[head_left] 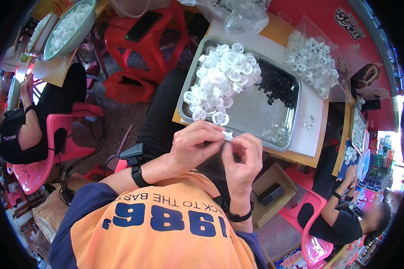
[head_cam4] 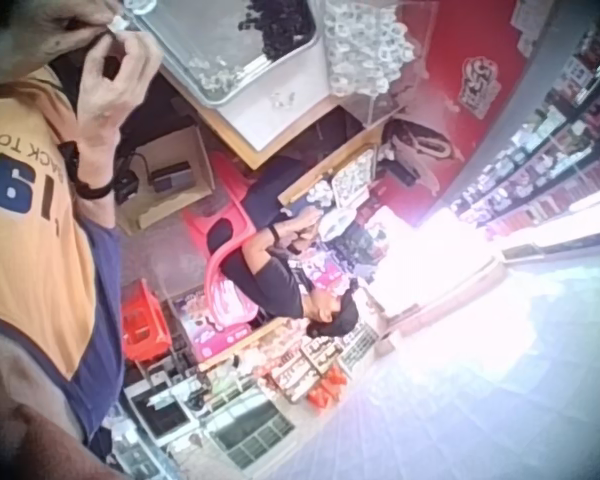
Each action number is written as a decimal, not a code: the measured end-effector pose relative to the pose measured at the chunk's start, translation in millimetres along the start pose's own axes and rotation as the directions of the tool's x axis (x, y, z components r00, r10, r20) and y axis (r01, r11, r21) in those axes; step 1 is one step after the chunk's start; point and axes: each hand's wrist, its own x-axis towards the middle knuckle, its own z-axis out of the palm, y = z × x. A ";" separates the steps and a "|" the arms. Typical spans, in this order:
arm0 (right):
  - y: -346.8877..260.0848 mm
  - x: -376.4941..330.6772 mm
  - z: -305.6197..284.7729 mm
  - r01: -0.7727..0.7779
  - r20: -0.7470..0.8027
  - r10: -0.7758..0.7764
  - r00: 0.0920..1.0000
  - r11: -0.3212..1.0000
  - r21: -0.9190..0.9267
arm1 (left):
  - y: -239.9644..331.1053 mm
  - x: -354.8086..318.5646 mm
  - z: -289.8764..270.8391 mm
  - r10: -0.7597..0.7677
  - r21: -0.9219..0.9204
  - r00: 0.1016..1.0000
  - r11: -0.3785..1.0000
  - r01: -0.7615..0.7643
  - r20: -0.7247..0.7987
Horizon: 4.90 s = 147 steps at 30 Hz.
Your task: The worker is assembling small plastic components, likely for footwear, by hand at a workstation.
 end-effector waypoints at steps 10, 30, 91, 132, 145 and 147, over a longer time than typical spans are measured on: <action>3.9 -7.4 5.7 0.061 -0.074 -0.055 0.996 0.996 0.072 | 0.5 -2.5 -3.9 0.146 -0.018 0.989 0.989 -0.146 -0.007; 6.0 -11.4 5.3 0.203 -0.127 -0.227 0.966 0.963 -0.178 | -2.3 -6.1 -3.6 0.296 -0.026 0.952 0.955 -0.294 0.084; 2.6 14.2 -7.1 -0.008 0.186 -0.004 0.983 0.998 0.064 | -6.9 -1.8 -18.4 0.077 0.044 0.997 0.996 -0.078 0.021; 38.3 44.3 -33.4 -0.736 0.551 0.489 0.676 0.404 0.544 | 10.3 33.3 -27.3 -0.521 -0.508 0.731 0.527 0.681 0.440; 39.0 14.8 -18.8 -0.743 0.684 0.400 0.610 -0.011 0.669 | 14.0 25.4 -16.4 -0.454 -0.514 0.768 0.572 0.640 0.451; 36.1 11.9 -17.4 -0.734 0.633 0.453 0.627 0.073 0.675 | 10.3 24.2 -18.8 -0.517 -0.466 0.723 0.553 0.691 0.458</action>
